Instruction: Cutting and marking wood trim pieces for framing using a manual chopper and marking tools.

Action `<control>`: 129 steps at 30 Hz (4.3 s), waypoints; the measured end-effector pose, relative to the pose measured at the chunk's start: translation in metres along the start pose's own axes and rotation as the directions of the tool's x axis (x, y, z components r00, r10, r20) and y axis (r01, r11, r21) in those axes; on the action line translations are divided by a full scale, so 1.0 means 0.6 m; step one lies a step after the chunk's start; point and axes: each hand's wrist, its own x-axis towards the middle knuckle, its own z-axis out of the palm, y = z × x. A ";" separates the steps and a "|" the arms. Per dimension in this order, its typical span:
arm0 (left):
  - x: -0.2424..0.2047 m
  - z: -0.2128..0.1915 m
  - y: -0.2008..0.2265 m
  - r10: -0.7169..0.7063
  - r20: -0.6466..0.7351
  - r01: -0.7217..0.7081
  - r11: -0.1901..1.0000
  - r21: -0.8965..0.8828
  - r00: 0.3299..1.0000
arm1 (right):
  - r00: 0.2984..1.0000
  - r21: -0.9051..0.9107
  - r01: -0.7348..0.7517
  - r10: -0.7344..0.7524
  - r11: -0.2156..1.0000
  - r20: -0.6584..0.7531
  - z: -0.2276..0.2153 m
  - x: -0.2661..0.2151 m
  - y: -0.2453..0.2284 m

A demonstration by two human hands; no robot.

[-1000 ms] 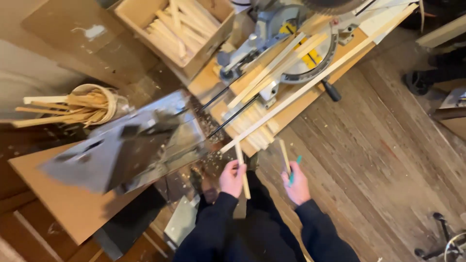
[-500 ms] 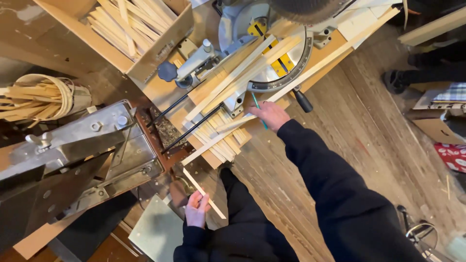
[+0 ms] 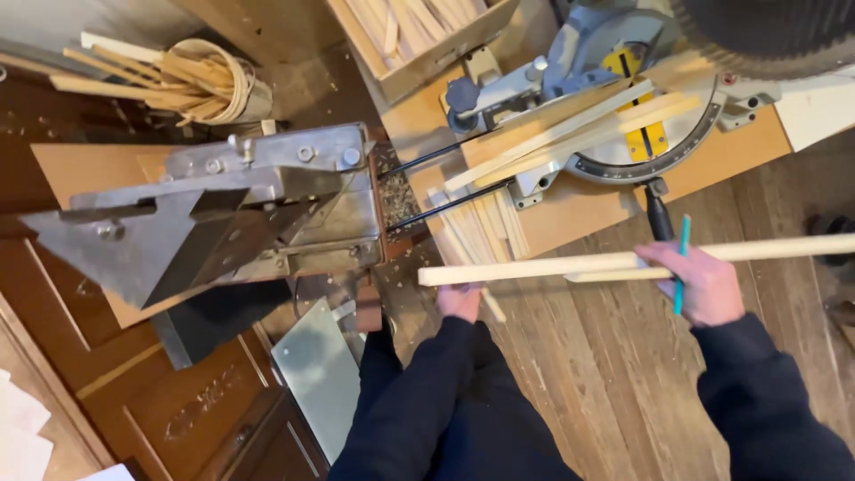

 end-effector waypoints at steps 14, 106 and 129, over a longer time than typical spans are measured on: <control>-0.108 0.099 0.181 -0.244 0.356 0.279 0.959 -0.049 0.902 | 0.950 0.220 -0.306 0.313 0.926 0.005 0.081 -0.147 -0.068; -0.541 0.026 0.872 0.120 0.861 0.105 0.975 -0.197 0.495 | 0.481 0.312 0.203 0.183 0.928 -0.857 0.148 -0.086 -0.938; -0.536 -0.002 0.864 0.108 0.911 0.233 0.949 -0.214 0.398 | 0.460 0.308 0.236 0.173 0.922 -0.871 0.199 -0.103 -0.933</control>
